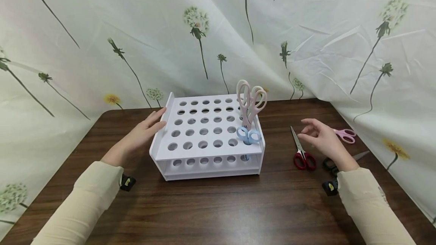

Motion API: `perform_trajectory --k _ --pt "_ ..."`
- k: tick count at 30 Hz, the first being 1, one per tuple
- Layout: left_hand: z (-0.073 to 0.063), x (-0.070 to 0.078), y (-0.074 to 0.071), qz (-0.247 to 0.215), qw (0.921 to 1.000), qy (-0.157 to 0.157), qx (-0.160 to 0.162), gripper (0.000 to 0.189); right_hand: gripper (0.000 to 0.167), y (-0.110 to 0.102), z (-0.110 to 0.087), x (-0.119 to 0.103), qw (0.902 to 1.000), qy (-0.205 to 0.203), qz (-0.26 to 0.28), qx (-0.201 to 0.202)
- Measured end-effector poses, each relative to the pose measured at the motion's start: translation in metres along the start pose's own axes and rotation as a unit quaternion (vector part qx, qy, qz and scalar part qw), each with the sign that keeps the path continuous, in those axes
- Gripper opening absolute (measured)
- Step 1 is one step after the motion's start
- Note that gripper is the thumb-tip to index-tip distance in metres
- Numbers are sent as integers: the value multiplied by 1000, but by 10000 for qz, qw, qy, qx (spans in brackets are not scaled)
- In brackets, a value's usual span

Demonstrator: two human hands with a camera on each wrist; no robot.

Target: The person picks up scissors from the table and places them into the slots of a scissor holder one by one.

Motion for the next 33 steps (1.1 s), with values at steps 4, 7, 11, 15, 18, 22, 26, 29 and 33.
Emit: perform_trajectory --k 4,7,11,15,18,22,26,29,33 --pt "0 0 0 24 10000 -11 -12 64 43 3 -2 6 9999 -11 -62 -81" --pt "0 0 0 32 10000 -20 -14 64 44 4 -4 9 9997 -14 -138 -184" --pt "0 1 0 33 10000 -9 -2 65 45 4 -5 13 9992 -110 -292 -265" --pt "0 0 -1 38 10000 -3 3 65 47 4 -6 20 9988 -90 -431 -225" --pt "0 1 -1 36 10000 -10 -10 64 49 6 -7 26 9989 44 -416 -201" --pt "0 2 -1 6 10000 5 -17 64 53 10 -7 33 9977 344 -480 -324" --pt "0 2 -1 0 10000 4 -19 64 59 15 -7 36 9939 650 -653 -606" --pt "0 1 -1 30 10000 -11 -25 64 63 18 -6 39 9913 787 -687 -802" --pt "0 1 0 40 10000 -28 -40 64 65 20 -6 44 9893 899 -631 -957"
Point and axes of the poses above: each hand's wrist, its own z-axis towards the middle knuckle, its own y-axis out of the palm, x = y × z, the point moved 7 cm from there along z, towards the middle knuckle, and after that the axes turned 14 degrees about z, right-handed, at the moved point
